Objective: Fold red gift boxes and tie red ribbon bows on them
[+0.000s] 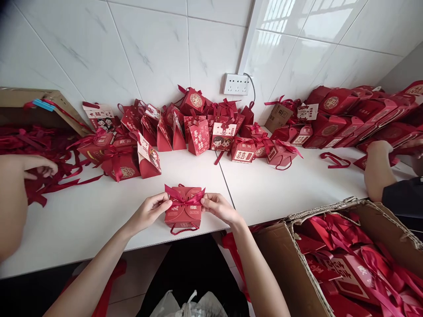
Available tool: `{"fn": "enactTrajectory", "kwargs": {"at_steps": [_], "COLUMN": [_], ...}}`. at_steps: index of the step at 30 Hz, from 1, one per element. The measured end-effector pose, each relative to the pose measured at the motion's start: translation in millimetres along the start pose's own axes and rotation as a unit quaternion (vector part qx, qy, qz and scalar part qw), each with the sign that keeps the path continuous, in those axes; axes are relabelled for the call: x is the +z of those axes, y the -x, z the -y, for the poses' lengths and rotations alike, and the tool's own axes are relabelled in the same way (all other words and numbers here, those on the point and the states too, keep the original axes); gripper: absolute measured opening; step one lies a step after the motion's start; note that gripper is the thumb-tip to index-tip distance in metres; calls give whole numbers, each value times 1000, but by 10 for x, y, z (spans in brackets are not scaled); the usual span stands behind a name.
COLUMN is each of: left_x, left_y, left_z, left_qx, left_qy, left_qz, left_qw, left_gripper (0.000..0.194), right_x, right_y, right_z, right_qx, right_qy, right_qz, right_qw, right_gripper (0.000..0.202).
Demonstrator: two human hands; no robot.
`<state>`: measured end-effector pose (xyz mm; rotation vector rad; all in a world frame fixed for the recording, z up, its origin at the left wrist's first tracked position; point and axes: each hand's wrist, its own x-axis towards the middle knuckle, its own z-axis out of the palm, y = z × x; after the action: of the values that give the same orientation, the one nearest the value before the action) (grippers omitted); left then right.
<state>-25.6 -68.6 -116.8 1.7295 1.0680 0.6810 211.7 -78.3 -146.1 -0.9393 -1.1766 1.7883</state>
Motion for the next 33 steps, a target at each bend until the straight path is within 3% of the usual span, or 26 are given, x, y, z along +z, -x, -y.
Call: {"fn": "enactTrajectory", "kwargs": {"at_steps": [9, 17, 21, 22, 24, 26, 27, 29, 33], "left_x": [-29, 136, 114, 70, -50, -168, -209, -238, -156], "left_y": [-37, 80, 123, 108, 62, 26, 22, 38, 88], "left_z": [123, 286, 295, 293, 292, 284, 274, 243, 188], "left_qx": [16, 0, -21, -23, -22, -18, -16, -15, -33], "left_qy": [7, 101, 27, 8, -14, -16, -8, 20, 6], "left_qz": [30, -52, -74, -93, -188, -314, -350, -338, -231], "left_qw": [999, 993, 997, 995, 982, 949, 936, 941, 972], "left_gripper": [33, 48, 69, 68, 63, 55, 49, 41, 40], "right_x": [-51, -47, 28, 68, 144, 187, 191, 182, 261], "right_y": [-71, -40, 58, 101, 209, 317, 359, 398, 316], "right_z": [-115, -255, -204, -169, -94, -40, -26, -17, 13], "right_qx": [-18, -56, -92, -98, -96, -61, -36, -1, -30], "right_qy": [-34, 7, 58, 93, 178, 211, 198, 156, 208], "right_qz": [2, -67, -122, -132, -129, -62, -20, 7, -165], "right_qw": [999, 996, 987, 982, 971, 974, 979, 988, 964], "right_gripper": [41, 42, 43, 43, 42, 45, 50, 56, 50]}}
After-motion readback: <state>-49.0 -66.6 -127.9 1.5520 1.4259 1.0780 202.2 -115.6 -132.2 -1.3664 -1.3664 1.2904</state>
